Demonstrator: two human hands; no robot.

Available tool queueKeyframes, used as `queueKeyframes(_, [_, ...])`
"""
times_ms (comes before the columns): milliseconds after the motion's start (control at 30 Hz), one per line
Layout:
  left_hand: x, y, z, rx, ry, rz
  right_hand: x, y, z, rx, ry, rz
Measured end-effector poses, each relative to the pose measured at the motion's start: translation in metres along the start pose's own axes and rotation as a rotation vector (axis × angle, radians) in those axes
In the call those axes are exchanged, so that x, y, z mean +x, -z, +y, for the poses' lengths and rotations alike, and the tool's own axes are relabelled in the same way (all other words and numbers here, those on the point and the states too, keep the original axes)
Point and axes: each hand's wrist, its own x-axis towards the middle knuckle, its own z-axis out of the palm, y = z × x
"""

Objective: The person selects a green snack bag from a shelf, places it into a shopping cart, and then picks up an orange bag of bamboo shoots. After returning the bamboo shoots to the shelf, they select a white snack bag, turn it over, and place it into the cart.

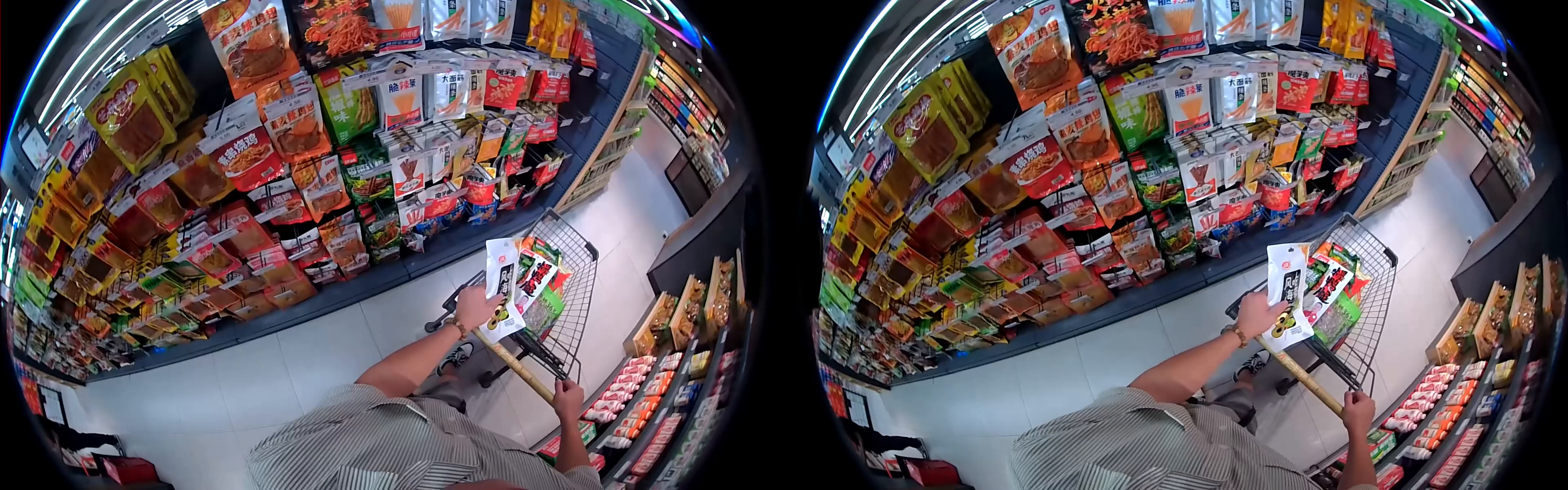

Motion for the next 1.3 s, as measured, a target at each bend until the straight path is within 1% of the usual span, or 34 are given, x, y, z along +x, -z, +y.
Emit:
queueKeyframes(100, [0.003,0.002,0.001,-0.02,0.003,-0.007,0.001,0.004,-0.008,-0.025,-0.003,-0.01])
queueKeyframes(167, [0.004,0.003,0.0,-0.031,0.012,-0.029,0.002,0.003,-0.005,-0.021,0.019,-0.009])
queueKeyframes(233, [0.005,0.0,0.001,-0.013,0.03,-0.005,0.003,0.002,-0.002,0.002,0.006,-0.02])
queueKeyframes(300, [0.005,-0.002,-0.002,-0.016,0.028,-0.04,0.002,0.002,0.002,0.005,0.021,-0.026])
queueKeyframes(333, [0.004,-0.002,-0.002,0.014,-0.021,-0.004,0.004,0.0,0.003,0.009,0.022,-0.025])
queueKeyframes(433, [0.007,-0.011,-0.009,-0.008,0.002,0.017,0.01,-0.007,0.012,0.01,0.067,0.005])
queueKeyframes(467, [0.006,-0.012,-0.009,-0.005,0.005,0.013,0.012,-0.006,0.013,-0.013,0.058,-0.022])
queueKeyframes(600, [0.004,-0.001,0.0,0.005,0.067,-0.02,0.011,-0.005,0.013,-0.031,0.069,-0.028])
queueKeyframes(700, [0.003,-0.005,-0.003,0.023,0.043,-0.014,0.009,-0.003,0.009,-0.012,0.062,-0.025])
queueKeyframes(733, [0.001,-0.004,-0.004,-0.05,-0.014,0.01,0.007,-0.003,0.006,0.003,0.056,-0.009])
queueKeyframes(767, [0.002,-0.009,-0.008,-0.057,-0.001,0.009,0.009,-0.008,0.016,0.048,0.076,-0.007])
queueKeyframes(867, [0.0,0.003,0.0,-0.001,-0.013,0.017,0.004,-0.001,0.004,-0.011,0.014,0.03])
queueKeyframes(933, [0.0,0.002,-0.002,-0.012,-0.006,0.009,0.004,-0.001,0.003,-0.046,0.01,-0.015])
queueKeyframes(1033, [0.0,0.004,-0.001,0.004,0.001,-0.013,0.0,0.004,-0.008,0.019,0.001,0.004])
queueKeyframes(1067, [0.002,-0.003,-0.01,-0.003,-0.015,0.0,0.0,0.004,-0.007,0.022,-0.005,0.001])
queueKeyframes(1233, [0.002,-0.001,-0.008,-0.024,0.032,-0.006,0.002,0.004,-0.009,0.012,-0.017,-0.003])
queueKeyframes(1300, [0.001,-0.002,-0.007,-0.038,0.017,0.0,0.001,0.003,-0.006,-0.003,-0.015,0.009])
